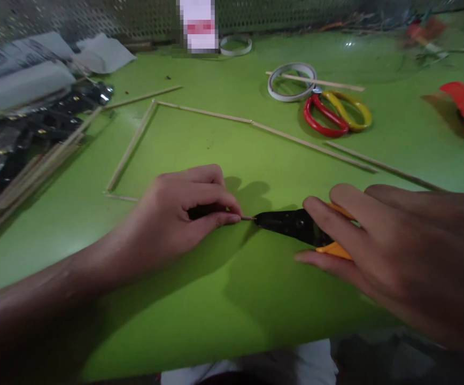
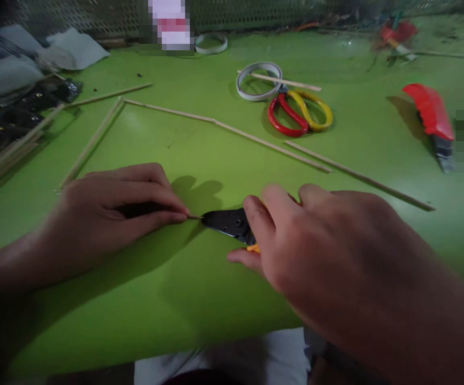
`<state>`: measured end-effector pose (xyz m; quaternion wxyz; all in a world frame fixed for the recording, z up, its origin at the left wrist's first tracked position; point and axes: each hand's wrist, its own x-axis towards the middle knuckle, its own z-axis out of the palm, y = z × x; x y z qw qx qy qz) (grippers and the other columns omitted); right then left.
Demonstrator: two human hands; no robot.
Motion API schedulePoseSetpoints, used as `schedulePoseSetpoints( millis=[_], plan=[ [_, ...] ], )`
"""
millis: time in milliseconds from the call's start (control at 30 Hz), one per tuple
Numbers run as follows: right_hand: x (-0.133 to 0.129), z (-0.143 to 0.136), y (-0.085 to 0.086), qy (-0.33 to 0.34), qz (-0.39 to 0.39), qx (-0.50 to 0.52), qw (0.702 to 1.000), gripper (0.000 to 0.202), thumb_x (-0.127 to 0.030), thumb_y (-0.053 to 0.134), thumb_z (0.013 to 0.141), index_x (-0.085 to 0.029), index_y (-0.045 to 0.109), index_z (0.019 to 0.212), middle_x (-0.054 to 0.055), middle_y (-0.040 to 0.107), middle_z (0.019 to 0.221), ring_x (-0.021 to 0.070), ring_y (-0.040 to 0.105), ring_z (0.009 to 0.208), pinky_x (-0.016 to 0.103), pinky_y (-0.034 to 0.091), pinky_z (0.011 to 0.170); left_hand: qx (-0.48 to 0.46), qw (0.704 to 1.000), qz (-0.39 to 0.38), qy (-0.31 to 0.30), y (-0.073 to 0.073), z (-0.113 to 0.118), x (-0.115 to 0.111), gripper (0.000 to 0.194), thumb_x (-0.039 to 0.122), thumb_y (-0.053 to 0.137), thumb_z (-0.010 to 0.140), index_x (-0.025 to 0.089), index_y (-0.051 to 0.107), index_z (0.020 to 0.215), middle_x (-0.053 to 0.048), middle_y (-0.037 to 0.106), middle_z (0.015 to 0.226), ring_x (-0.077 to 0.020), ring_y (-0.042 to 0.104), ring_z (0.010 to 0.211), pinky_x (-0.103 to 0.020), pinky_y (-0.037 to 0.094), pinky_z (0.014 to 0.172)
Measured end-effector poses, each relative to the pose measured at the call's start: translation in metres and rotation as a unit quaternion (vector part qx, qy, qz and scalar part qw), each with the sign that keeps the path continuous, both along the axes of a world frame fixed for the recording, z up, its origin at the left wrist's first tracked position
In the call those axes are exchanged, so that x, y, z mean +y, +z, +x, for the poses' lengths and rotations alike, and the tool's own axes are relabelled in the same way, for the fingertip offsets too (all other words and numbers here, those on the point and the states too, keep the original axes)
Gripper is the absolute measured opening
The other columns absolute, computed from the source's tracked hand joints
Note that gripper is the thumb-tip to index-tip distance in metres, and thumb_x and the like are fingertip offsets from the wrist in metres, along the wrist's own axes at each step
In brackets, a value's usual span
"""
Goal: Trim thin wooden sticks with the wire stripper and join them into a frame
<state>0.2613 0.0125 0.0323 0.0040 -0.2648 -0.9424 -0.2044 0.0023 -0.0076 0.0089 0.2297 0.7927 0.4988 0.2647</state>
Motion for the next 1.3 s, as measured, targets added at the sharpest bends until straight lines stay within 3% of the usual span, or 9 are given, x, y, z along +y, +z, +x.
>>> schedulePoseSetpoints(
  millis=[133, 433, 667, 833, 967, 1133, 1300],
  plan=[
    [-0.004, -0.001, 0.002, -0.015, -0.015, 0.005, 1.0, 0.052, -0.052, 0.025, 0.098, -0.019, 0.063, 0.086, 0.002, 0.047, 0.062, 0.0138, 0.029, 0.048, 0.033, 0.011, 0.054, -0.01, 1.0, 0.0, -0.004, -0.001, 0.0, 0.001, 0.01, 0.013, 0.067, 0.085, 0.02, 0.074, 0.082, 0.0, 0.063, 0.078, -0.0105, 0.059, 0.069, -0.022, 0.044, 0.059],
    [-0.022, -0.005, 0.006, 0.001, 0.087, -0.032, 0.996, 0.034, -0.036, 0.042, 0.096, -0.014, 0.067, 0.094, 0.004, 0.048, 0.064, 0.0191, 0.037, 0.056, 0.034, 0.017, 0.055, -0.019, 1.0, -0.005, -0.01, -0.005, -0.002, 0.002, 0.01, 0.016, 0.065, 0.086, 0.021, 0.073, 0.085, -0.001, 0.062, 0.08, -0.0123, 0.058, 0.07, -0.024, 0.042, 0.059],
    [-0.01, -0.007, 0.013, -0.017, -0.007, -0.029, 0.999, 0.042, -0.046, 0.035, 0.098, -0.017, 0.064, 0.09, 0.003, 0.05, 0.066, 0.0146, 0.038, 0.051, 0.032, 0.015, 0.055, -0.017, 1.0, -0.003, -0.015, -0.005, -0.002, 0.003, 0.01, 0.018, 0.063, 0.087, 0.02, 0.072, 0.083, -0.001, 0.062, 0.08, -0.0121, 0.059, 0.07, -0.023, 0.044, 0.061],
    [-0.007, -0.005, 0.015, -0.014, -0.008, -0.043, 0.999, 0.046, -0.052, 0.036, 0.098, -0.017, 0.066, 0.1, 0.003, 0.054, 0.07, 0.0151, 0.045, 0.053, 0.03, 0.014, 0.055, -0.004, 0.999, 0.013, -0.044, -0.009, -0.002, 0.004, 0.011, 0.018, 0.06, 0.09, 0.016, 0.069, 0.084, -0.003, 0.062, 0.082, -0.013, 0.059, 0.073, -0.023, 0.044, 0.064],
    [-0.01, -0.005, 0.01, -0.048, 0.0, -0.049, 0.998, 0.042, -0.051, 0.045, 0.095, -0.017, 0.067, 0.103, 0.004, 0.058, 0.073, 0.0156, 0.047, 0.055, 0.03, 0.012, 0.053, 0.009, 0.997, 0.04, -0.06, -0.009, -0.001, 0.002, 0.009, 0.017, 0.057, 0.091, 0.014, 0.065, 0.089, -0.004, 0.06, 0.083, -0.0141, 0.058, 0.077, -0.024, 0.046, 0.068],
    [-0.015, -0.002, -0.004, -0.076, -0.016, -0.015, 0.997, 0.045, -0.053, 0.043, 0.096, -0.017, 0.066, 0.111, 0.005, 0.062, 0.078, 0.0162, 0.049, 0.061, 0.03, 0.015, 0.053, -0.006, 0.996, 0.059, -0.068, -0.011, -0.001, 0.001, 0.009, 0.017, 0.058, 0.091, 0.016, 0.066, 0.09, -0.006, 0.06, 0.092, -0.0149, 0.06, 0.084, -0.025, 0.049, 0.072],
    [-0.018, -0.002, -0.011, -0.072, 0.039, 0.014, 0.997, 0.043, -0.051, 0.045, 0.096, -0.017, 0.068, 0.109, 0.005, 0.061, 0.077, 0.017, 0.048, 0.062, 0.031, 0.019, 0.055, 0.005, 0.992, 0.092, -0.09, -0.018, -0.001, 0.004, 0.015, 0.016, 0.05, 0.095, 0.016, 0.063, 0.087, -0.007, 0.06, 0.091, -0.0175, 0.057, 0.088, -0.03, 0.048, 0.078]
  ],
)
